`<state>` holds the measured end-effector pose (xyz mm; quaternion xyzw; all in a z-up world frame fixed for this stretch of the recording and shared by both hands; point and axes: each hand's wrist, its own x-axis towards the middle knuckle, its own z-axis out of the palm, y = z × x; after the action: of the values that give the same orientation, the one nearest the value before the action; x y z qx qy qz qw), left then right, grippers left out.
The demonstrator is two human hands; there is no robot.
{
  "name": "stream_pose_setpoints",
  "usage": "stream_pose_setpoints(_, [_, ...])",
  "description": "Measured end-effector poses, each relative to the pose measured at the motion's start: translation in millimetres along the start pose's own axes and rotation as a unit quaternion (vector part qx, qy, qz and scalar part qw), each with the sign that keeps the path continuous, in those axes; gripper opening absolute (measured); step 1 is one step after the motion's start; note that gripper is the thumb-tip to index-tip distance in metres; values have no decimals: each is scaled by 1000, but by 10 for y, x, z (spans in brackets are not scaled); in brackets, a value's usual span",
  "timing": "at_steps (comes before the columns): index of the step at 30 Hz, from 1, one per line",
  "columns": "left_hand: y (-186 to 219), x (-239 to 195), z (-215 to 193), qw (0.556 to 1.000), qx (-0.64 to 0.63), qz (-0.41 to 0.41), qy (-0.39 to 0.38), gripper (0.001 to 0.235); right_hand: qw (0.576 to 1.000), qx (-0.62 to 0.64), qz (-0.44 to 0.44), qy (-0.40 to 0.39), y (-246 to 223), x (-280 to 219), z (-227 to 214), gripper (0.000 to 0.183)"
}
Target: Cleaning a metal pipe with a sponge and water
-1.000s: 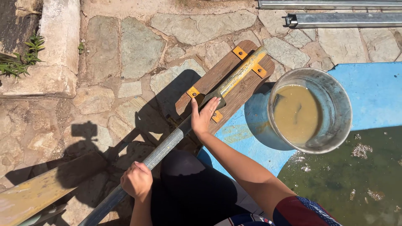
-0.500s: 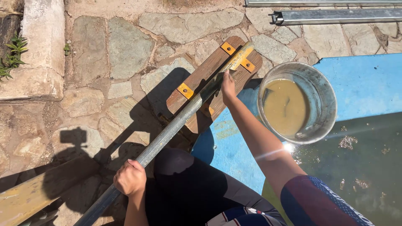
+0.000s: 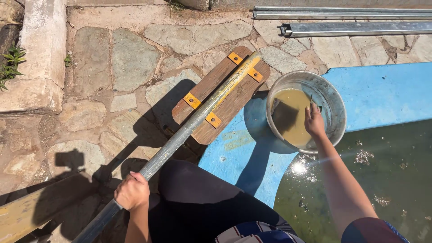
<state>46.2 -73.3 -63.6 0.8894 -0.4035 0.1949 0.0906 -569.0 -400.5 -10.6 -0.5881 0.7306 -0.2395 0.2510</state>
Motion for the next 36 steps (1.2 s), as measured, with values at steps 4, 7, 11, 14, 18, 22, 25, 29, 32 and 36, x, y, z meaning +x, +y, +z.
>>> stream_pose_setpoints(4, [3, 4, 2, 1000, 0, 0, 17, 45, 947, -282, 103, -116, 1301, 159, 648, 91])
stream_pose_setpoints(7, [-4, 0, -3, 1000, 0, 8, 28, 44, 930, -259, 234, -115, 814, 4, 859, 92])
stream_pose_setpoints(11, [9, 15, -24, 1000, -6, 4, 19, 45, 923, -266, 212, -181, 734, 214, 865, 91])
stream_pose_setpoints(14, [-10, 8, -11, 1000, -2, 5, 27, 43, 956, -221, 96, -169, 473, 111, 639, 73])
stream_pose_setpoints(18, [-18, -15, 29, 1000, -4, 10, 24, 44, 908, -288, 186, -240, 274, -208, 456, 129])
stream_pose_setpoints(22, [-35, -8, 43, 1000, -11, 12, 16, 46, 903, -365, 39, -223, 797, -100, 490, 101])
stream_pose_setpoints(25, [-57, -27, 57, 1000, -16, 18, 10, 46, 896, -392, 64, -201, 506, -239, 384, 50])
stream_pose_setpoints(29, [-55, -19, 43, 1000, -18, 15, 9, 46, 921, -351, 62, -159, 582, -116, 259, 41])
stream_pose_setpoints(32, [-61, -21, 52, 1000, -10, 23, 18, 45, 969, -228, 71, -58, 505, -27, 11, 28])
stream_pose_setpoints(36, [-74, -45, 76, 999, -11, 25, 22, 44, 990, 41, 135, -17, 99, -33, -385, 36])
